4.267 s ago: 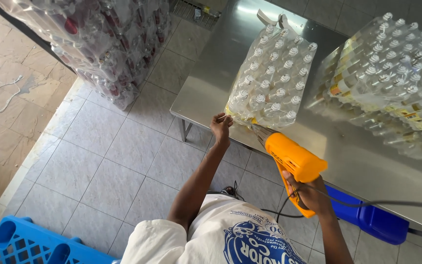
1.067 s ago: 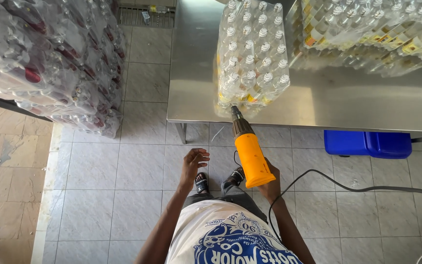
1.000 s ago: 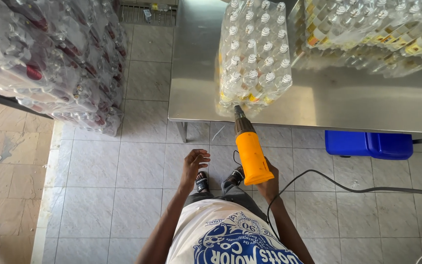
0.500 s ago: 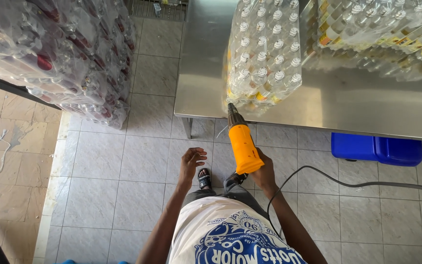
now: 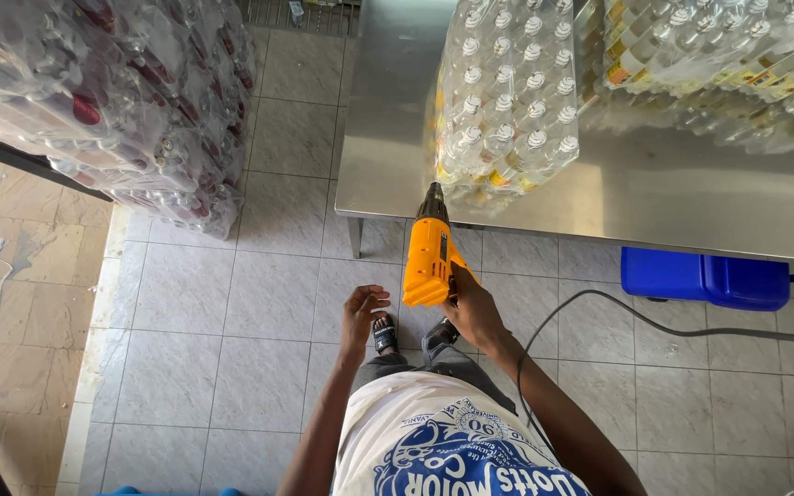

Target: The person uses a handheld heat gun to shrink-wrap a pack of plastic bottles on a metal table. They rotate the pack and apply heat to all sides until the plastic conforms tightly, then place the finished pack aside.

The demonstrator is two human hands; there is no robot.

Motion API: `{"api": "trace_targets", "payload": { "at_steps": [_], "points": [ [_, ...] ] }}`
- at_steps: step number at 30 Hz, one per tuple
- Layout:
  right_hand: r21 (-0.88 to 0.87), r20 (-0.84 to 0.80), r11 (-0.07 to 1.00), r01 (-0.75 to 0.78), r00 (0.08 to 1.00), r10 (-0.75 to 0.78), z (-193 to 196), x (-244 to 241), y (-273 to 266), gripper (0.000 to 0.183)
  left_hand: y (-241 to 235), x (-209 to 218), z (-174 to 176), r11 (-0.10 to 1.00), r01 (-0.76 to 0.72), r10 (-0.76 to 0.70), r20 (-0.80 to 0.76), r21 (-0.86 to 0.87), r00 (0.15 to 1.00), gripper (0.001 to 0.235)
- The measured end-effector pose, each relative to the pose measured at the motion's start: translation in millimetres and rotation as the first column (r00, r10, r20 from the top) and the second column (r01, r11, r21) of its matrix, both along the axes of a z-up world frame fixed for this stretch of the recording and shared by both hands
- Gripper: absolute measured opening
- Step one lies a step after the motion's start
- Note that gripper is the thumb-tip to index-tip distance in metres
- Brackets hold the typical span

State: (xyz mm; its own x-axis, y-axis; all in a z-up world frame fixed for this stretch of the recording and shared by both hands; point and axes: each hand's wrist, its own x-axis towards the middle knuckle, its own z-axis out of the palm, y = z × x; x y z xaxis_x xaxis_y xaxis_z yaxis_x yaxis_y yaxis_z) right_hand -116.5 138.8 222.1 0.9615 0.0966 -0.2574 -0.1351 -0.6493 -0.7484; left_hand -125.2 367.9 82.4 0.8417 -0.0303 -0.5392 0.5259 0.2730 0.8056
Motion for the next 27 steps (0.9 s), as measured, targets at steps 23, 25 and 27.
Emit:
{"api": "trace_targets", "payload": {
  "at_steps": [23, 25, 27],
  "points": [
    [-0.26, 0.103, 0.939, 0.225, 0.973, -0.205, -49, -91, -130, 0.058, -18, 32, -23, 0.972, 0.215, -0.219, 0.024, 0.096, 0.976, 0.027],
    [-0.307, 0.151, 0.935, 0.177, 0.979, -0.136, -72, -92, -138, 0.061, -27, 37, -12, 0.965, 0.242, -0.246, 0.026, 0.103, 0.969, 0.028],
    [-0.508, 0.281, 0.847, 0.157, 0.96, -0.009, -109, -90, -147, 0.061, -35, 43, -7, 0.958, 0.26, -0.268, 0.06, 0.119, 0.961, 0.028]
  ]
}}
